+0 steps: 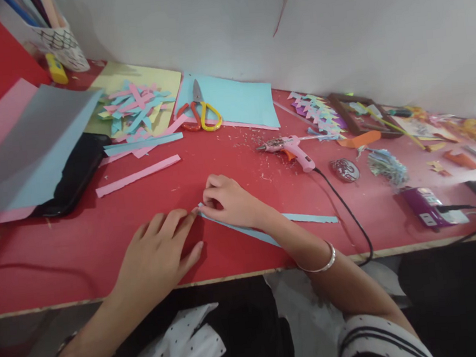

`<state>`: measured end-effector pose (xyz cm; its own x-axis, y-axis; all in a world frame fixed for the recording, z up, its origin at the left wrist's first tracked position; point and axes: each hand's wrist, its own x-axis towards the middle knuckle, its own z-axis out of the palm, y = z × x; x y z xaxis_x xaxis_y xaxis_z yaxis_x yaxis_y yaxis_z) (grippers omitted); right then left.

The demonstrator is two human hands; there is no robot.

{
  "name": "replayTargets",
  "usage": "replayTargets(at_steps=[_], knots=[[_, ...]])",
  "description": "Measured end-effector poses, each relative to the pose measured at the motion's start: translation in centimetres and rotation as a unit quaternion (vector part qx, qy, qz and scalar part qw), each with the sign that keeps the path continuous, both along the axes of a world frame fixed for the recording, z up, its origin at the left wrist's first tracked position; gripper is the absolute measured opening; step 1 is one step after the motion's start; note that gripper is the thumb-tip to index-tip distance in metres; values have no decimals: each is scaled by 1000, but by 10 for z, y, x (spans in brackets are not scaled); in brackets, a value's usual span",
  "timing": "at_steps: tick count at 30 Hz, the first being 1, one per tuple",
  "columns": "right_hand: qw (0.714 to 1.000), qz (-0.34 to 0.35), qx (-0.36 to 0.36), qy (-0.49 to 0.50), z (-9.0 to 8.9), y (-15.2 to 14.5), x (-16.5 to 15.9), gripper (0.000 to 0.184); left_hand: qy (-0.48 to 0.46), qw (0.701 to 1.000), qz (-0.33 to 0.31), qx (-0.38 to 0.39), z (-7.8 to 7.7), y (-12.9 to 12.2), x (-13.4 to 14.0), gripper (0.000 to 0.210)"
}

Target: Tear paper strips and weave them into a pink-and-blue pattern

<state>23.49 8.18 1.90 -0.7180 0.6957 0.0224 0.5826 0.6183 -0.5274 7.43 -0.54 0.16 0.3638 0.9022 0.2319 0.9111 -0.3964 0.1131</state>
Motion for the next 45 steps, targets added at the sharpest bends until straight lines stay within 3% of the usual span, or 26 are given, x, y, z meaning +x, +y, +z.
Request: replayTargets(at_steps=[15, 33, 39, 45], knots=[[1000, -8, -24, 7, 2, 0, 7, 19, 5, 1000, -3, 20, 0, 0, 0, 40], [1000, -16, -19, 16, 4, 1, 15, 19, 20, 1000, 2, -8, 4, 0, 1, 42], [997, -57, 8, 51, 23, -3, 31, 21, 46, 999, 11, -15, 7, 0, -2, 43], [982, -98, -34, 156, 69, -18, 48, 16, 105, 993, 51, -20, 15, 17, -21, 53]])
